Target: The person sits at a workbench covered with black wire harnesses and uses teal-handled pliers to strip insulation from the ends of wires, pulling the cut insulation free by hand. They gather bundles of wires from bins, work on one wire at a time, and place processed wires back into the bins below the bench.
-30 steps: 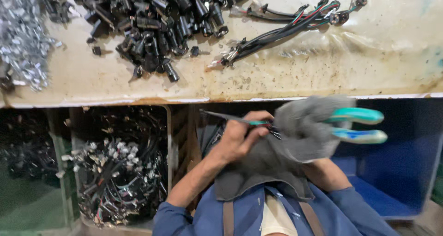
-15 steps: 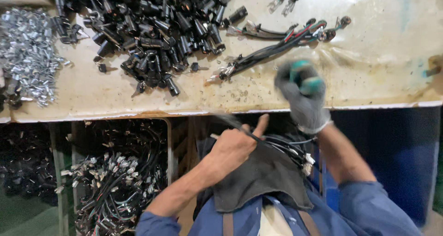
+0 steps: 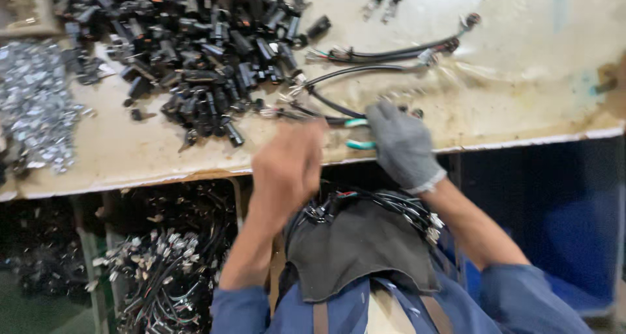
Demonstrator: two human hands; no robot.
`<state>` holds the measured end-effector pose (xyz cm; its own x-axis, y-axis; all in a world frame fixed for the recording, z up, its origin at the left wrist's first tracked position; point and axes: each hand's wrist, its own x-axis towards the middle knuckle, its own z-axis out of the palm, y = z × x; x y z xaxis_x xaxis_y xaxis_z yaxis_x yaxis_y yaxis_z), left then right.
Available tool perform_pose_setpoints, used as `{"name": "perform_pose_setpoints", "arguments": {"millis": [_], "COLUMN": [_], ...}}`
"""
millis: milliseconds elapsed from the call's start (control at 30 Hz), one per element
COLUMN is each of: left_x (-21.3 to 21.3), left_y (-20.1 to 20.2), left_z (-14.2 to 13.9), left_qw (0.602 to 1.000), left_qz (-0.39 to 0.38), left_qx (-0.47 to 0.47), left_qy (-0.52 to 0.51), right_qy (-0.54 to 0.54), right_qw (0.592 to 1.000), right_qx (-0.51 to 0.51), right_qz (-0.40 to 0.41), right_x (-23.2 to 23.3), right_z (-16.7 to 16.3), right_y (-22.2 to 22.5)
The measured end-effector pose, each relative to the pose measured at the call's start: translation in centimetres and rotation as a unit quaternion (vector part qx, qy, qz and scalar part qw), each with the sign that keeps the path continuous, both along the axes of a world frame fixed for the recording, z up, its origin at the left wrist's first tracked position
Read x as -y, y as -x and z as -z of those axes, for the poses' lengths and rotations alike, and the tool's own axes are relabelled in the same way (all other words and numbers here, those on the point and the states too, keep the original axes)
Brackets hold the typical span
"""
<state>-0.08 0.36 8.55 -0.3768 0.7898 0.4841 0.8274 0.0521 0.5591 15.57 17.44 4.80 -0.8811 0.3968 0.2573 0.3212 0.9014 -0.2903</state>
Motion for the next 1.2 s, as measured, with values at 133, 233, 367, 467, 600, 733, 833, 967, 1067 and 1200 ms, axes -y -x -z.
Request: {"name": "perform_pose_setpoints", "arguments": {"millis": [133,233,367,467,600,733,833,967,1067,1200], "left_x": [-9.5,-15.2,-16.8,-14.0,-6.2,-0.1,1.0,1.9,2.1,1.9], "left_y": [5.1,8.3,10.1,9.3,5.5,-1.2,-4.6,-6.6,-6.5,-6.1], "left_z": [3.3,7.4,9.8,7.6,3.7,4.5,6.8,8.4,8.7,8.5], "left_qw": [0.989,0.969,0.965,1.000,0.948,0.807,0.727,0.706,0.730,0.811], "left_qz": [-0.064,-0.086,-0.061,-0.005,0.106,0.135,0.130,0.165,0.175,0.159], "left_qx": [-0.134,-0.220,-0.193,0.011,0.280,0.575,0.673,0.688,0.659,0.561], "left_qy": [-0.001,0.070,0.165,0.017,-0.108,0.017,0.039,0.027,0.039,0.054], "right_qy": [0.038,0.163,0.108,0.040,0.018,0.034,0.029,0.307,0.363,0.236], "right_qw": [0.989,0.954,0.981,0.992,0.990,0.988,0.992,0.943,0.921,0.950], "right_qx": [-0.143,-0.224,-0.073,0.018,-0.008,0.091,0.109,-0.014,-0.078,-0.123], "right_qz": [-0.004,0.110,0.145,0.115,0.142,0.116,0.063,0.127,0.122,-0.164], "right_x": [0.0,-1.0,-1.7,-1.5,-0.9,-1.0,-2.3,-2.8,-0.7,1.9], "right_z": [0.2,-1.2,-1.2,0.2,1.2,1.2,0.9,-0.2,-1.2,-1.7], "right_y": [-1.5,-4.8,-6.2,-5.4,-6.1,-7.3,-7.0,-6.1,-6.0,-5.3]}}
